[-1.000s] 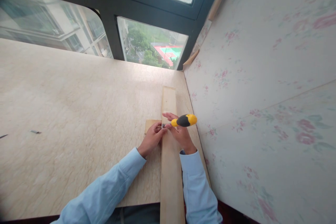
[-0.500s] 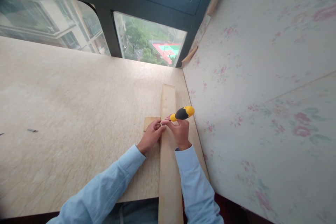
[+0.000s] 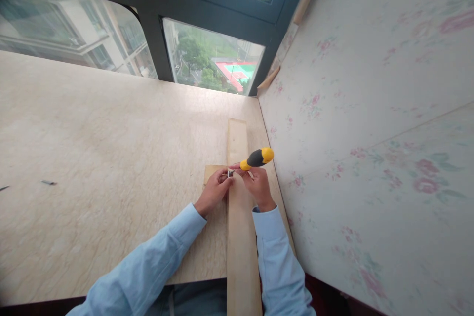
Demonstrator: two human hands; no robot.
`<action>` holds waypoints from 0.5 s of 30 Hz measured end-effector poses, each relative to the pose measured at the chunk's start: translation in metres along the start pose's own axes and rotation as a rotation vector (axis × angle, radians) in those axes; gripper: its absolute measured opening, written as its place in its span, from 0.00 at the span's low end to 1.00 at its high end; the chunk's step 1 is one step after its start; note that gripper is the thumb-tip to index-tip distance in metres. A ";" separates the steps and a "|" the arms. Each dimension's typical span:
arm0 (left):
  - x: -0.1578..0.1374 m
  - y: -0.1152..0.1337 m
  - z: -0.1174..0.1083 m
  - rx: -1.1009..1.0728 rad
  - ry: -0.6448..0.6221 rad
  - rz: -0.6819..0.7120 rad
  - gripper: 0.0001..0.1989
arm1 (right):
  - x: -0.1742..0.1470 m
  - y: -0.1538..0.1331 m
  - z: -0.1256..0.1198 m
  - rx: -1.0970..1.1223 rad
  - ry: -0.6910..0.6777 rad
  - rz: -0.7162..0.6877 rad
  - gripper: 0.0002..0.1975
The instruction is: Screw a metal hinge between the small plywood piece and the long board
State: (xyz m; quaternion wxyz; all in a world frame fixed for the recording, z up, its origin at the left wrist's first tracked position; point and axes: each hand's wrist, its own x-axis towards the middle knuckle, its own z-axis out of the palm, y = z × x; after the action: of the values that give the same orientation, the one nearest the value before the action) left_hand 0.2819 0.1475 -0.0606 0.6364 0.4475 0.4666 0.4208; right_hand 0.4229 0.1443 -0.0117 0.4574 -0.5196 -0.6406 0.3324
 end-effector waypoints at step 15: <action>-0.003 0.006 0.001 -0.037 -0.009 -0.031 0.09 | -0.001 -0.003 0.008 -0.107 0.357 -0.047 0.09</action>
State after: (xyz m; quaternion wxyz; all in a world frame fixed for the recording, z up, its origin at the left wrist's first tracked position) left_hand 0.2820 0.1456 -0.0540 0.6530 0.4302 0.4631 0.4173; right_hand 0.4145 0.1426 -0.0119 0.5432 -0.5789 -0.5778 0.1894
